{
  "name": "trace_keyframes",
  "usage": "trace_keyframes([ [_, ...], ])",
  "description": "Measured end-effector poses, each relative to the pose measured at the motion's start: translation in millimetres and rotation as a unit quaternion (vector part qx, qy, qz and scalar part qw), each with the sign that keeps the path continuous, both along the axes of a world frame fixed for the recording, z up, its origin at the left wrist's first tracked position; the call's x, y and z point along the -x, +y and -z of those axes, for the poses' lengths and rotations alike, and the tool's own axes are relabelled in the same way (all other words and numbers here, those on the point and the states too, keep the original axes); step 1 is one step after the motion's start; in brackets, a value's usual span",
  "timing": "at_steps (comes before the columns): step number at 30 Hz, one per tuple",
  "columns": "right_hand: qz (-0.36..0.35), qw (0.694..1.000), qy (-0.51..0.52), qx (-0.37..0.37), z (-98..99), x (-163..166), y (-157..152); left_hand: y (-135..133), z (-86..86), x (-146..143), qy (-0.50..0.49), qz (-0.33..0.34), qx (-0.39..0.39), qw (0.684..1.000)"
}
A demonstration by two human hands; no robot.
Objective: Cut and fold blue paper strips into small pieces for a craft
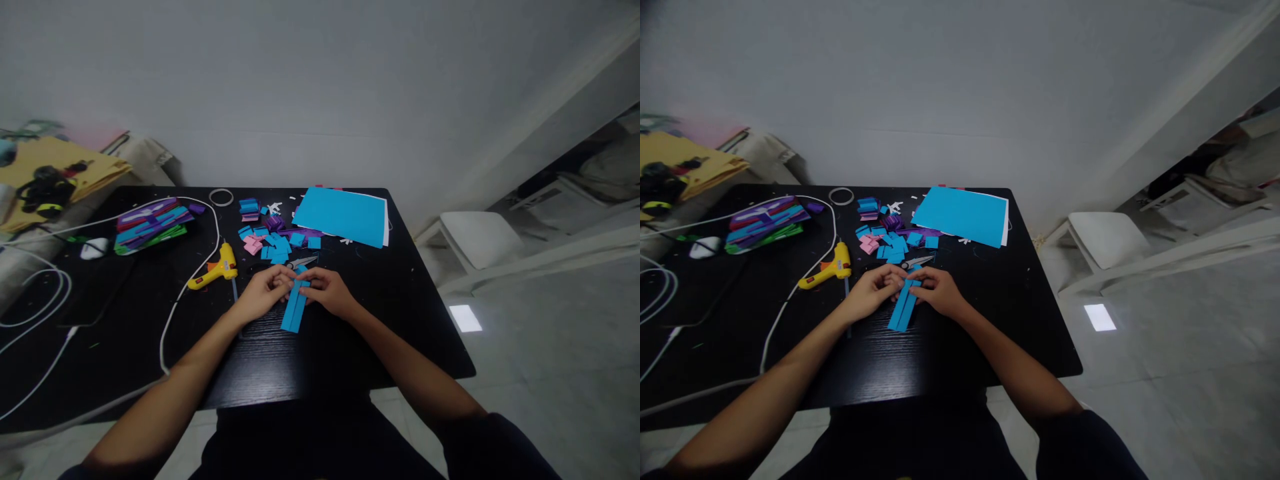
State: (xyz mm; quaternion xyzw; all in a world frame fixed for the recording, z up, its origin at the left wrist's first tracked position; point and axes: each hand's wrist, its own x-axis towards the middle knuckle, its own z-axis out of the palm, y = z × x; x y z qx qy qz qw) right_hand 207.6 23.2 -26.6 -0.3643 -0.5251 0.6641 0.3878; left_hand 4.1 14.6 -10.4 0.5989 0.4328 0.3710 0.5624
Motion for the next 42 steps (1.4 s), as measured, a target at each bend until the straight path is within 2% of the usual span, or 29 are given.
trace_keyframes([
  [6, 0.008, 1.000, -0.022, -0.012, 1.5, -0.6, -0.2, -0.2, -5.8, -0.4, 0.009, 0.006, -0.004, 1.000],
  [13, 0.037, 0.990, -0.089, -0.104, -0.1, -5.5, 0.6, -0.5, -6.8, 0.3, 0.012, 0.014, -0.005, 1.000],
  [20, 0.053, 0.986, -0.102, -0.124, -0.1, -4.8, -0.5, 0.2, -3.6, -0.1, 0.004, 0.018, -0.001, 1.000],
  [31, 0.050, 0.988, -0.102, -0.105, -3.2, -6.3, 0.5, -0.5, -5.5, -0.3, 0.009, 0.020, -0.005, 1.000],
  [42, 0.031, 0.994, -0.076, -0.073, -0.8, -8.7, 6.5, -0.9, -5.6, 0.8, 0.054, 0.009, -0.047, 0.997],
])
